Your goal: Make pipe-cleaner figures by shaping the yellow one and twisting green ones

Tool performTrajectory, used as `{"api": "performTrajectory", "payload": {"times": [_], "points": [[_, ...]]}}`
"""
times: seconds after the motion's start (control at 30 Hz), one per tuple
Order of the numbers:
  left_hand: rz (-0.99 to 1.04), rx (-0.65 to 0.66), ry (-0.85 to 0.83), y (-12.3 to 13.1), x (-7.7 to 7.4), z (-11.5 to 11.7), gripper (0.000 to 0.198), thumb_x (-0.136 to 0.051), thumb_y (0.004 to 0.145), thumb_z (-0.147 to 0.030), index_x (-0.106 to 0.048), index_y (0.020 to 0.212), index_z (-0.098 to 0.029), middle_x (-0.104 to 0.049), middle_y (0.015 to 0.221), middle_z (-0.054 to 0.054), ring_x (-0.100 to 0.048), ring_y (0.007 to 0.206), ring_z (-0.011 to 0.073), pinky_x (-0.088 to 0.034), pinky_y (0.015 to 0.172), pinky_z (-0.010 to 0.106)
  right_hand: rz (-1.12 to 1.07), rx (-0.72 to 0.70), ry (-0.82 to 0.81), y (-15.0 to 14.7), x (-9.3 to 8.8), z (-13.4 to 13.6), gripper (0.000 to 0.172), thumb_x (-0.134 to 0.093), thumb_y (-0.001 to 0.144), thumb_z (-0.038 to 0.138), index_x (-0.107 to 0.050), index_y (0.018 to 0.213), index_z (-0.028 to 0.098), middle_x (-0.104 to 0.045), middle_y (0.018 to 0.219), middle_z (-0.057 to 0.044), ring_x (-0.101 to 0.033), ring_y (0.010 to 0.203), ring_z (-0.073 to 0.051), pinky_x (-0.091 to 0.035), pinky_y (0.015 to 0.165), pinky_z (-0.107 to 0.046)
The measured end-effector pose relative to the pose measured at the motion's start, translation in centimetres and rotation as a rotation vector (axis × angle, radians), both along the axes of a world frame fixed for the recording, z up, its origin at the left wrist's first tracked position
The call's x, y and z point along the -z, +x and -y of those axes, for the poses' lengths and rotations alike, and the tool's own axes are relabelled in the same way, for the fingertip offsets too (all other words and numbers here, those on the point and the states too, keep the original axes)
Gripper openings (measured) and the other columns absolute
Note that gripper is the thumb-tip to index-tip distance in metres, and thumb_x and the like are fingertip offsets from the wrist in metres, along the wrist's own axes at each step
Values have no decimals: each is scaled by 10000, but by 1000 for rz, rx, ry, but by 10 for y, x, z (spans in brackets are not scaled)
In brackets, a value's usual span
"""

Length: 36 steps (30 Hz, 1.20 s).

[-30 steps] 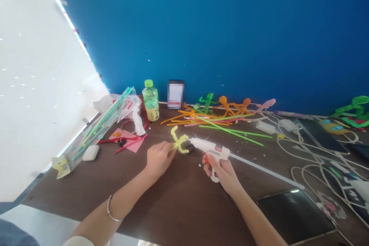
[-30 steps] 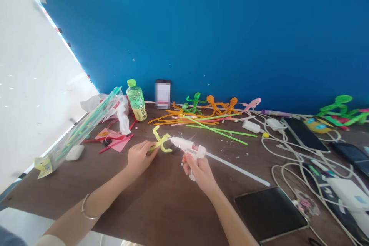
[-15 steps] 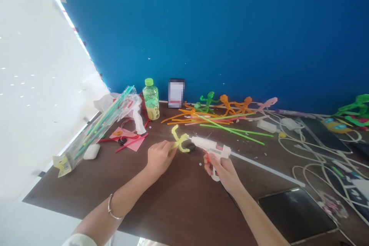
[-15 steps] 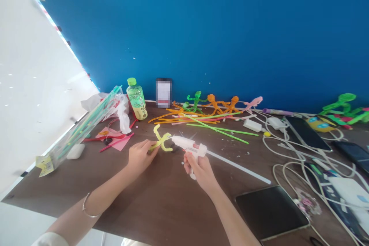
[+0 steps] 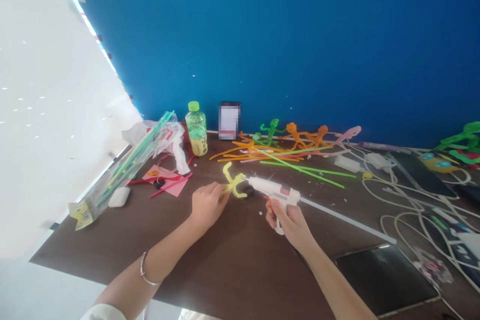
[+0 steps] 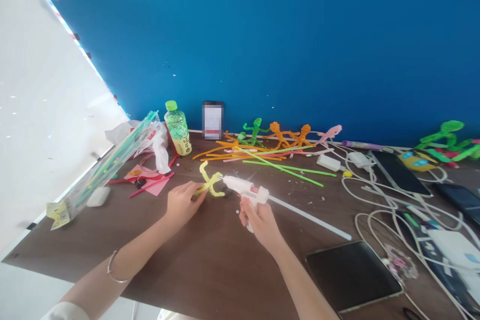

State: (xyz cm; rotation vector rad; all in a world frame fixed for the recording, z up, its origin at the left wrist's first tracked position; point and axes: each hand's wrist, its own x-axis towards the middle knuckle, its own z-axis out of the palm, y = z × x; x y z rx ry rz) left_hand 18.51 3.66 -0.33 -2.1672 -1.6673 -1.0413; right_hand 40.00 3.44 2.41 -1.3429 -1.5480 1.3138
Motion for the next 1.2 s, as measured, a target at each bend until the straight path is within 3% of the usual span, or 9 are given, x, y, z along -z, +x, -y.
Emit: {"api": "performTrajectory", "payload": {"times": [0.9,1.2], "points": [[15,-17,-28,0,-3,1,141,-505,802,-281,-613,765,-198,-593,604,-6,-522,530,98,-320,517,218,153,14,37,-1,-3,1,543,-366,804,563,-421,425,178,-467,415,-11,-427,444,-107,-393,514,-256],[133,-62,-80,0,-3,1,140,-519,789,-296,-629,787,-210,-628,645,-11,-526,510,85,-314,491,205,-29,23,65,-2,-3,4,412,-421,789,561,-486,668,173,-458,451,18,-424,437,-106,-382,464,-253]]}}
